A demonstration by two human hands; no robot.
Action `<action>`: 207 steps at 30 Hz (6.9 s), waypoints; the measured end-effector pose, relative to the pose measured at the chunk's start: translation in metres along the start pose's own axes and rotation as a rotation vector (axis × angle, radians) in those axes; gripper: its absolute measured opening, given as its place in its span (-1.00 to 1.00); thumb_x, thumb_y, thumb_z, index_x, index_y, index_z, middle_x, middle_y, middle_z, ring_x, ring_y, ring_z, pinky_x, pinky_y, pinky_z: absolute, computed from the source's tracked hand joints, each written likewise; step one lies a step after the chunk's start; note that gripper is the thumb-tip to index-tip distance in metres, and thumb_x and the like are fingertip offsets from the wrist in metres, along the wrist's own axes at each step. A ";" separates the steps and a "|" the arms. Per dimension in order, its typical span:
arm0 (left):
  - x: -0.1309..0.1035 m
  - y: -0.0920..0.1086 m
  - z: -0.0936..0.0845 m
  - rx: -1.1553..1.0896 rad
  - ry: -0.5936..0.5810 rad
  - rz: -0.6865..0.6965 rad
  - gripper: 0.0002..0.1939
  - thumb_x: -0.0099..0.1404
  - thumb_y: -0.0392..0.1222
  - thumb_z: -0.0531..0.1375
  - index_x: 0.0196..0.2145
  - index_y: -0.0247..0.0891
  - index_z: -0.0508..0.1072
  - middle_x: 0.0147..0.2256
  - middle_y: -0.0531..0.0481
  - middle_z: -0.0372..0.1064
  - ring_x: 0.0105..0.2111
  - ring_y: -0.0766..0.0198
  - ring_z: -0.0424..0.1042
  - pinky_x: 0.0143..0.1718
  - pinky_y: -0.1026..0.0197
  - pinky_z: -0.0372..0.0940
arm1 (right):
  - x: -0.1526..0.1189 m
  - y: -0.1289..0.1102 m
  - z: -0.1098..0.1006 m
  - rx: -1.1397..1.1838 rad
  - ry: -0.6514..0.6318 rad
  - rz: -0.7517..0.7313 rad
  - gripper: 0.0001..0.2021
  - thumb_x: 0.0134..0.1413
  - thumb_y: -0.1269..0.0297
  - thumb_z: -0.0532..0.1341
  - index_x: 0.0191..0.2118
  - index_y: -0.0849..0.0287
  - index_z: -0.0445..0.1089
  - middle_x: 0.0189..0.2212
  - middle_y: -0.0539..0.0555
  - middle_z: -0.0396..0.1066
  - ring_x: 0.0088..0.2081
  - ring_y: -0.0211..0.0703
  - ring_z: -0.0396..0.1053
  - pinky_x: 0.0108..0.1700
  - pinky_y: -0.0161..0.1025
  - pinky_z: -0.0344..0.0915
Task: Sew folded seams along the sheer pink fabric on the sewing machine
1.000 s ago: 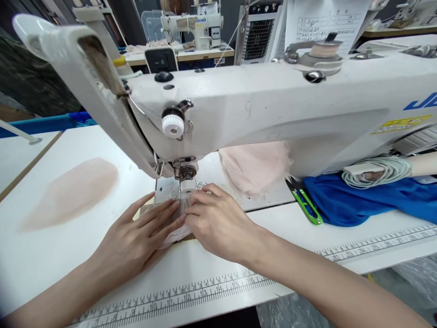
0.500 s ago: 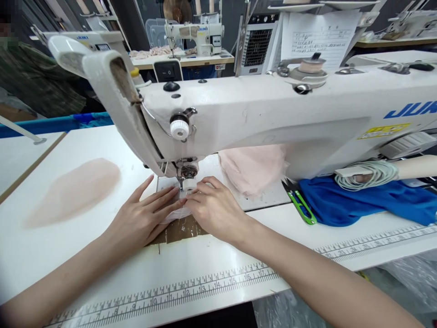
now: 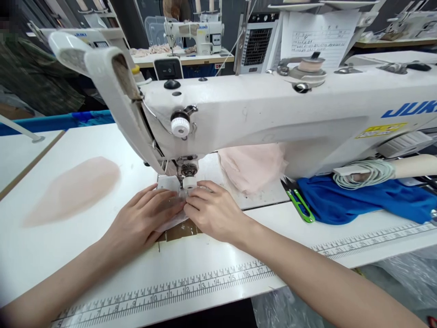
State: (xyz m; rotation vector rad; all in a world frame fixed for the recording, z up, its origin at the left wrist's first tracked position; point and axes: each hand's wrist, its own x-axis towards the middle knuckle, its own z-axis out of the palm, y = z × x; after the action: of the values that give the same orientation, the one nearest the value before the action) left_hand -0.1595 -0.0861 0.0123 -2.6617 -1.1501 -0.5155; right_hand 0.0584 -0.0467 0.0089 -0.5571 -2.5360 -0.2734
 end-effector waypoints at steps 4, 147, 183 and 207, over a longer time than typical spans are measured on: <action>-0.005 0.006 -0.003 0.077 -0.011 0.072 -0.63 0.34 -0.37 0.02 0.03 -0.22 0.43 0.08 -0.14 0.36 0.11 0.05 0.31 0.20 -0.15 0.15 | -0.002 -0.003 -0.002 0.001 0.003 -0.028 -0.75 0.19 0.56 0.09 -0.36 0.21 0.48 -0.34 0.03 0.55 -0.24 -0.22 0.45 -0.07 -0.20 0.26; 0.003 -0.021 -0.008 -0.278 0.166 -0.056 -0.79 0.35 -0.34 0.04 -0.18 -0.23 0.44 -0.25 -0.01 0.51 -0.27 0.24 0.46 -0.20 0.09 0.25 | 0.010 -0.023 0.000 -0.009 0.028 0.065 -0.75 0.16 0.60 0.02 -0.32 0.30 0.44 -0.39 0.11 0.49 -0.27 -0.16 0.42 -0.05 -0.16 0.36; 0.007 -0.013 0.004 0.054 -0.022 0.055 -0.65 0.40 -0.13 0.05 0.08 -0.25 0.39 0.01 -0.12 0.44 0.07 0.09 0.37 0.22 -0.13 0.08 | 0.006 -0.004 0.001 -0.104 -0.172 0.231 -0.73 0.28 0.31 0.05 -0.15 0.29 0.47 -0.20 0.17 0.52 -0.15 -0.06 0.38 0.05 -0.07 0.14; 0.000 -0.005 0.001 -0.105 0.118 0.140 -0.79 0.35 -0.37 0.06 -0.11 -0.35 0.43 -0.13 -0.14 0.51 -0.11 0.20 0.50 -0.15 0.16 0.47 | -0.001 -0.005 -0.008 0.242 -0.054 0.112 -0.44 0.13 -0.19 0.11 -0.18 0.32 0.43 -0.27 0.17 0.48 -0.24 -0.07 0.40 -0.15 -0.12 0.33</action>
State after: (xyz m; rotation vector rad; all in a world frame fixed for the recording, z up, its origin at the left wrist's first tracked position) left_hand -0.1630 -0.0819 0.0118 -2.7330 -0.9200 -0.7143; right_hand 0.0606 -0.0539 0.0147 -0.6147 -2.5296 0.0895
